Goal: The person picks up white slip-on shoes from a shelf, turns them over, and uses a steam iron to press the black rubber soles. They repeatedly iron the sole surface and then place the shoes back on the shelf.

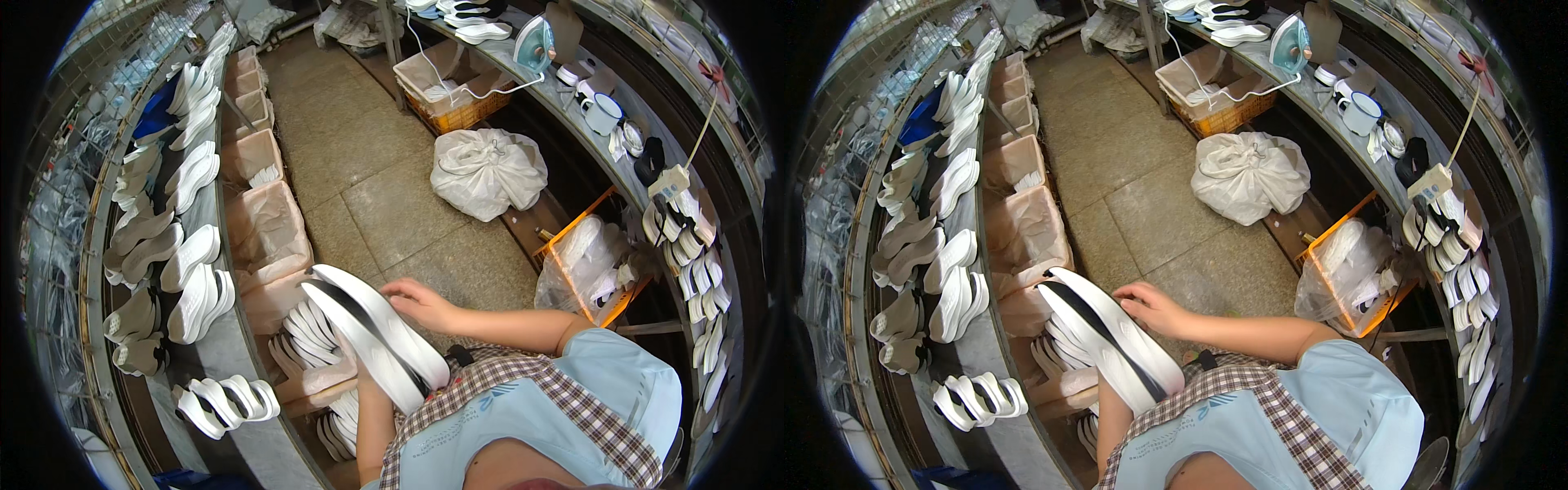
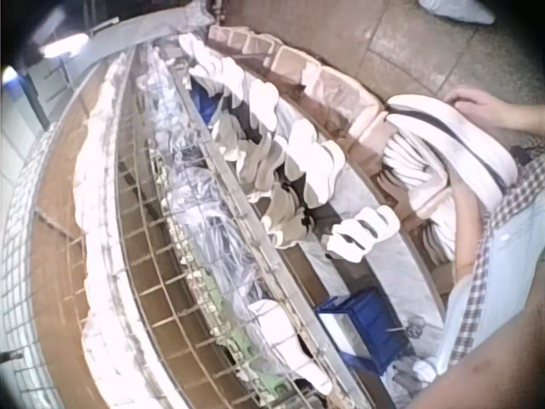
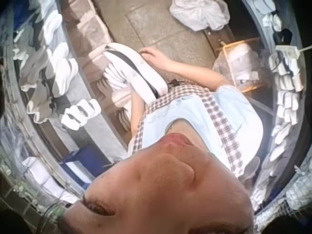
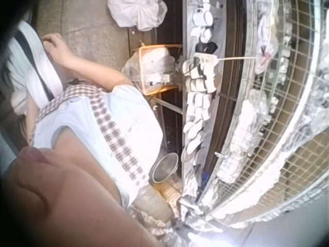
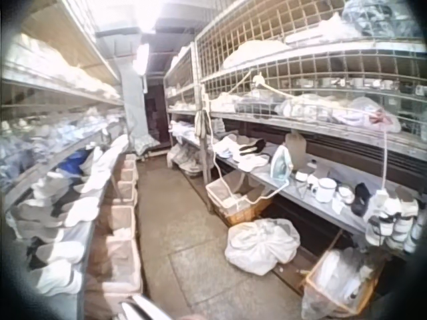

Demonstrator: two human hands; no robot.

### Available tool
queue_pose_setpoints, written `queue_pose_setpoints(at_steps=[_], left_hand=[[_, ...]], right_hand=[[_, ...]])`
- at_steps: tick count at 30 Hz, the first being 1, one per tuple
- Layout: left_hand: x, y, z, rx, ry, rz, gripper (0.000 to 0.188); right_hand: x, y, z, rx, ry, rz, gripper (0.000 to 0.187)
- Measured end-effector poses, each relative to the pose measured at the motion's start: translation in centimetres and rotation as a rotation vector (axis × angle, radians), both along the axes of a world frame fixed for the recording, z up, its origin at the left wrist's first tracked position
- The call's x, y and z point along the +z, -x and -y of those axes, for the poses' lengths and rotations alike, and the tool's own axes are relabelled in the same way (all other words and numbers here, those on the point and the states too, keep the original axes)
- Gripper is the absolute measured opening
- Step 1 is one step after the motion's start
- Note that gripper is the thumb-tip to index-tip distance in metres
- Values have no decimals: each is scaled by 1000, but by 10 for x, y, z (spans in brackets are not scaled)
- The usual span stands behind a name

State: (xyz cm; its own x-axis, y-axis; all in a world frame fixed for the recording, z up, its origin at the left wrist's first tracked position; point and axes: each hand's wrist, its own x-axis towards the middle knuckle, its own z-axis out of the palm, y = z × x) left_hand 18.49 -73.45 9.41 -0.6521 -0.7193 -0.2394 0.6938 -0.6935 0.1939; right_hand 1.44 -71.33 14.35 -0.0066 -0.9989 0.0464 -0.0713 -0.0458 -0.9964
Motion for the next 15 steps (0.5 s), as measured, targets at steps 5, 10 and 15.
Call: queue_pose_setpoints(at_steps=[5,10,15], left_hand=[[14,34,33,168,381,479,63],[39,116,69,225,587,872,85],[57,198,103,102,796,880,96]], right_hand=[[-1,36,-2,199,-97,2,84],[-20,88,31,109,-259,-84,110],[-21,162,63,-25,24,328,94]])
